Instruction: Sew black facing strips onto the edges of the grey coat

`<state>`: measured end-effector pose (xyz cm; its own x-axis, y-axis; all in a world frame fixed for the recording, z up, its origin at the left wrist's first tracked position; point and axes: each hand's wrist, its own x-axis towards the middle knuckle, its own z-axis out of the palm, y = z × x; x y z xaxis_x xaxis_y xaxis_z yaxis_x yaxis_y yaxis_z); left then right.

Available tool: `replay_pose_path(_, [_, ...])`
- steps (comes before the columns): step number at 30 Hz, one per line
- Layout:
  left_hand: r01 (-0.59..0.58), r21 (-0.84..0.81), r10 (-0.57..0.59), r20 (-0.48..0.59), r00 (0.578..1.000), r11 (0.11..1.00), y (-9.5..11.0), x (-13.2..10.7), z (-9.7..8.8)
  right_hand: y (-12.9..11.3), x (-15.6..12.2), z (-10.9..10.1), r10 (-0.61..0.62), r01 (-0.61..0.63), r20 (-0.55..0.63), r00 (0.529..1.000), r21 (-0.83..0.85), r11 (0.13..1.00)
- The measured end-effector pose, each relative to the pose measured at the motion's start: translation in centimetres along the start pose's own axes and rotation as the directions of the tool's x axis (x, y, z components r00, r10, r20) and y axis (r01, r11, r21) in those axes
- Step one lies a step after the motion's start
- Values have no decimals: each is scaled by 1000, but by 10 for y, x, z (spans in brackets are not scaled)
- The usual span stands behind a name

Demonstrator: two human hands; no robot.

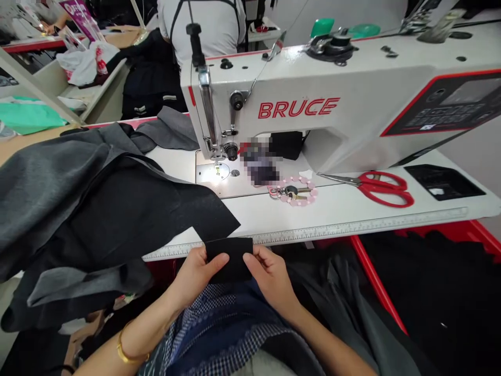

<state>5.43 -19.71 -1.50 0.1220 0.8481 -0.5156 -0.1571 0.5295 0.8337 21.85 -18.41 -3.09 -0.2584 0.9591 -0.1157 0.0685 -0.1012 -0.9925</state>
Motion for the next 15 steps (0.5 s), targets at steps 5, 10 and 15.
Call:
replay_pose_path(5, [-6,77,9,-45,999,997,-5,-9,-9,4,-6,7,-75,67,-51,996,-144,987])
replay_pose_path(10, [-90,454,83,37,996,887,23,-11,-20,4,-4,19,-103,90,-78,992,-154,984])
replay_pose_path(15, [-346,889,234,283,930,300,91,29,-24,4,11,38,-224,180,-231,947,-198,964])
